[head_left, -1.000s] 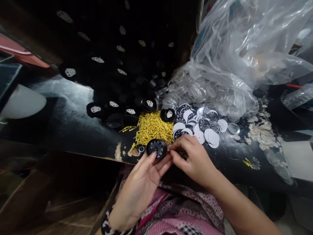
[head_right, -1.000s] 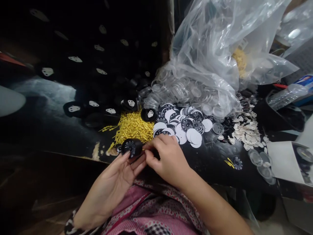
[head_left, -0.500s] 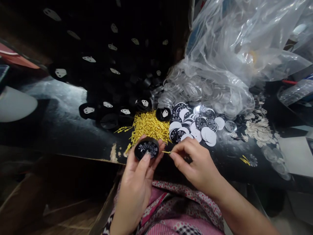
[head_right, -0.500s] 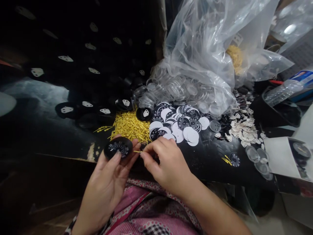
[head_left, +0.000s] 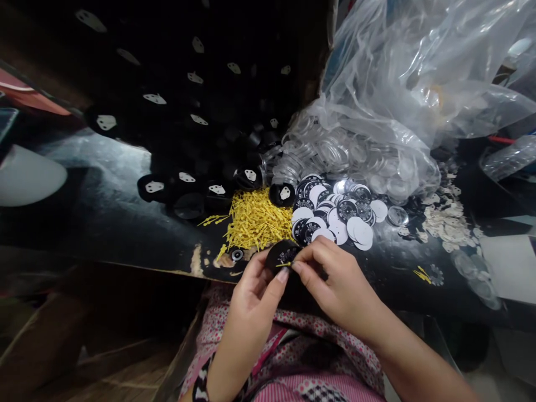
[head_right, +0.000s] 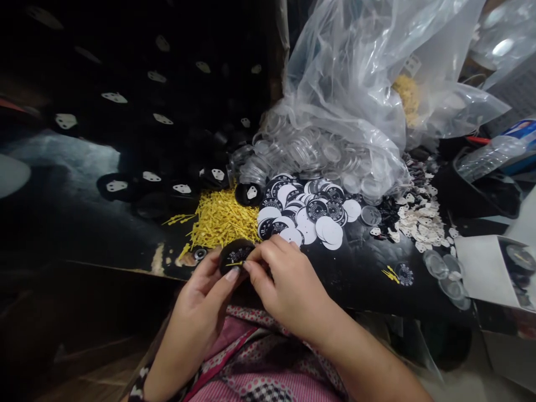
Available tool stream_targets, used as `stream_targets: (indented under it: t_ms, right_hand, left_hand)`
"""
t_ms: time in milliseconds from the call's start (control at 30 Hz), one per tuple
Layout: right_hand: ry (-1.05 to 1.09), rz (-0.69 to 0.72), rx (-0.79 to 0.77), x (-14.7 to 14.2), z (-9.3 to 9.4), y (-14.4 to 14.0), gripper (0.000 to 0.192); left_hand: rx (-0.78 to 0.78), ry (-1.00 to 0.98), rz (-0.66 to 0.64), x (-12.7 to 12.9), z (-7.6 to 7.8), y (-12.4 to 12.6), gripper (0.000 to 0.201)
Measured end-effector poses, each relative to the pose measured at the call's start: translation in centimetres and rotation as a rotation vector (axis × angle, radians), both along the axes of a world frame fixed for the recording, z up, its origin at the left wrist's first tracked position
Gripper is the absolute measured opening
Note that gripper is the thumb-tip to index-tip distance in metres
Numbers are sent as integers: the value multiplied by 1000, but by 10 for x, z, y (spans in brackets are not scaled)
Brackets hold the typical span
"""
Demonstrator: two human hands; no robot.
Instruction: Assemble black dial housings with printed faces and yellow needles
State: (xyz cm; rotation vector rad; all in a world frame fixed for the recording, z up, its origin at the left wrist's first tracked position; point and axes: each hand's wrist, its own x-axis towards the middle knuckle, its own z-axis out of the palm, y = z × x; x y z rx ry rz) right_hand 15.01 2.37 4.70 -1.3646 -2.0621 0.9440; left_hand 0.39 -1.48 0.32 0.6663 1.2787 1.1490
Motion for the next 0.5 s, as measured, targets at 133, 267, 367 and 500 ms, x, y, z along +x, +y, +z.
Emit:
stream_targets:
  t_ms: [133, 267, 367, 500]
  right_hand:
    - [-5, 7, -20, -1, 0, -3, 15]
    - [-50, -2, -31, -4, -2, -8, 18]
    - [-51, -29, -52, -5, -3, -9, 20]
    - [-63, -26, -20, -2, -2, -3, 21]
  left_hand:
    - [50, 162, 21, 1, 6, 2, 25]
    - [87, 305, 44, 0, 10, 2, 20]
    - [96, 322, 23, -3, 8, 2, 19]
    - [-11, 120, -51, -7, -2, 4, 29]
